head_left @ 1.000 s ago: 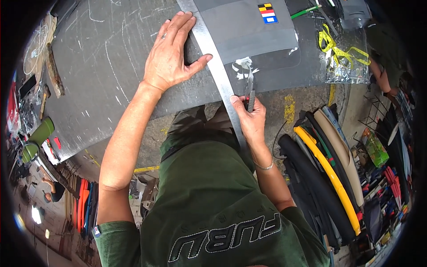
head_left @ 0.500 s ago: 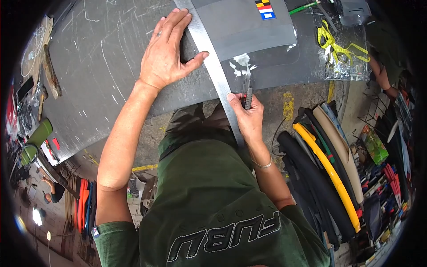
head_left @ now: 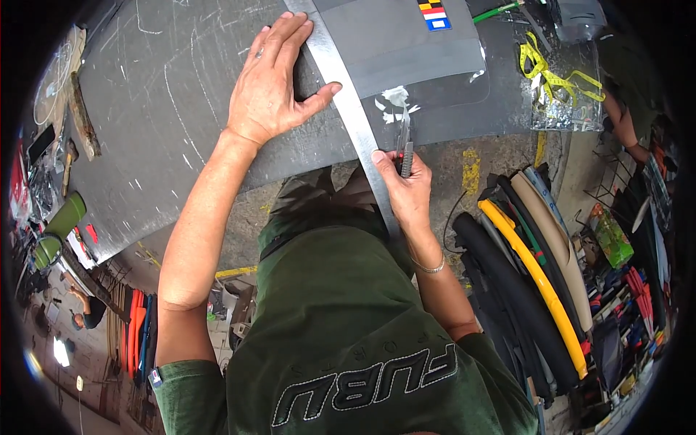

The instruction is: Marking a piece of grey fabric with a pencil and ruler, then cutting it using a utility knife.

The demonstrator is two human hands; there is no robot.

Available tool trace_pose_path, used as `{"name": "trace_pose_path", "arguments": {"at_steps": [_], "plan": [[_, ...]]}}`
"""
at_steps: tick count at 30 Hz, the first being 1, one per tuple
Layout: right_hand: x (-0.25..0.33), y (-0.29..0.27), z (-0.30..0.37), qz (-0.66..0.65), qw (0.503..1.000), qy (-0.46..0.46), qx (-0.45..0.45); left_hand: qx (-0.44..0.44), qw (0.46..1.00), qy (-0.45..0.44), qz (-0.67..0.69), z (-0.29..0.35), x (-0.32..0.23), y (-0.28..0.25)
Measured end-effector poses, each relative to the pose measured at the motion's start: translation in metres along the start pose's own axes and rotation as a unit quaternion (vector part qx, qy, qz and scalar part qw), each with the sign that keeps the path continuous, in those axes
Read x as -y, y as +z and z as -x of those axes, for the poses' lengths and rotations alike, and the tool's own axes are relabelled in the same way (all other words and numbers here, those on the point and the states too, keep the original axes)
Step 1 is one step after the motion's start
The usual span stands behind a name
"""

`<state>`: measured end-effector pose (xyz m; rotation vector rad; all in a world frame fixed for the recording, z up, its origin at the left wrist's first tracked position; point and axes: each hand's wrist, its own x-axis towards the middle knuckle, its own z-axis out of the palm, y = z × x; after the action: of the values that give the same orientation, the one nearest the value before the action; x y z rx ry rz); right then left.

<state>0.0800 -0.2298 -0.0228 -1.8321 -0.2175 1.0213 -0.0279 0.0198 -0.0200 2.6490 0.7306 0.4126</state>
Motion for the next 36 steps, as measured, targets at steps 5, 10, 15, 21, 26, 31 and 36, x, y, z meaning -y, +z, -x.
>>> {"name": "trace_pose_path", "arguments": {"at_steps": [5, 10, 15, 21, 26, 31, 36], "plan": [[0.0013, -0.0008, 0.0001, 0.003, 1.0, 0.003, 0.001, -0.003, 1.0, 0.003, 0.0, 0.0004, 0.0002, 0.0006], [0.0009, 0.0004, -0.0001, -0.006, 1.0, 0.006, 0.0, -0.002, 1.0, 0.0, 0.002, 0.0008, 0.0002, 0.0004], [0.0073, -0.0003, 0.0004, -0.005, 1.0, 0.014, 0.002, -0.01, 1.0, 0.017, -0.004, -0.0024, -0.0049, -0.0015], [0.0005, 0.0014, -0.0011, -0.01, 1.0, -0.01, -0.008, -0.001, 1.0, 0.016, -0.006, -0.0017, -0.0008, -0.0035], [0.002, 0.002, -0.0007, 0.013, 1.0, -0.024, -0.015, -0.003, 1.0, 0.003, -0.025, 0.0007, 0.0015, -0.0008], [0.0023, 0.0015, -0.0002, 0.008, 1.0, -0.022, -0.012, -0.003, 1.0, -0.002, 0.008, 0.0013, 0.0009, 0.0002], [-0.0007, 0.0024, -0.0003, -0.006, 0.999, -0.028, -0.019, -0.003, 1.0, -0.012, 0.006, 0.0011, -0.0014, -0.0001]]}}
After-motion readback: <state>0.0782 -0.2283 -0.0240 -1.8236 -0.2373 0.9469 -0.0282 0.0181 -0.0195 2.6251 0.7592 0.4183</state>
